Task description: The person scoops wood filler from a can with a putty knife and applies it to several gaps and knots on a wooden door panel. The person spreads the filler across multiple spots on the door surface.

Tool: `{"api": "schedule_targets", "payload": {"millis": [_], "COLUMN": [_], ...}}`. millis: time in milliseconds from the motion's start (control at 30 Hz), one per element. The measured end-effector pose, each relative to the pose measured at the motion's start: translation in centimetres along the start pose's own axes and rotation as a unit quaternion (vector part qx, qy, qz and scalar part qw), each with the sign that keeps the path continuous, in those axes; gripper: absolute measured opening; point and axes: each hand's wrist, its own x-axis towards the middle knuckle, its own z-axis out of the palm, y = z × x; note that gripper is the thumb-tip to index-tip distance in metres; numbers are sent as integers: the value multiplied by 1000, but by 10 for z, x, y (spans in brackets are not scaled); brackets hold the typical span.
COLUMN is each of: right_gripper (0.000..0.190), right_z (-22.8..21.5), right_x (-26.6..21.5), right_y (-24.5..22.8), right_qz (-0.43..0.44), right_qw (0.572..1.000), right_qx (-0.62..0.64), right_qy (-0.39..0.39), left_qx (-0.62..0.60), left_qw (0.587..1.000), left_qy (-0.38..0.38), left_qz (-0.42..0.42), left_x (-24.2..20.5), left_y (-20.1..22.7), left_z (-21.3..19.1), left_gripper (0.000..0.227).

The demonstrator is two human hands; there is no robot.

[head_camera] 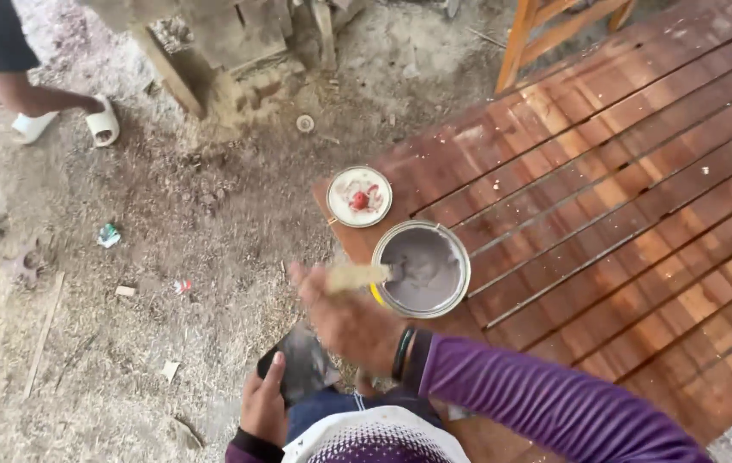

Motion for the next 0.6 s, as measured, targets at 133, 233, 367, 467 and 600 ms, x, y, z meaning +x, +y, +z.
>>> {"api": "schedule_targets", "payload": {"millis": [133,233,367,467,600], "right_gripper": [49,24,12,11,13], "right_z": [48,60,22,-26,-21], "right_x": [-25,-61,-75,-65,-71], "right_y": [66,108,132,141,139], "right_qz": [47,128,183,170,156], "right_qw": [949,886,921,942,923], "right_qx": [-210,11,58,15,-44], "right_qy": [-231,-446,-339,-289,-348], "left_qx": [309,485,408,163,79], "left_qw": [933,806,864,983,995], "left_qy": [-24,-85,-38,-14,-52], "left_qz": [183,328,294,81,-10], "left_x": [6,17,37,47,66], "left_y": [-5,-10,16,27,30], "left_z": [-15,-14,23,45,59], "left_gripper": [38,42,36,31,30]}}
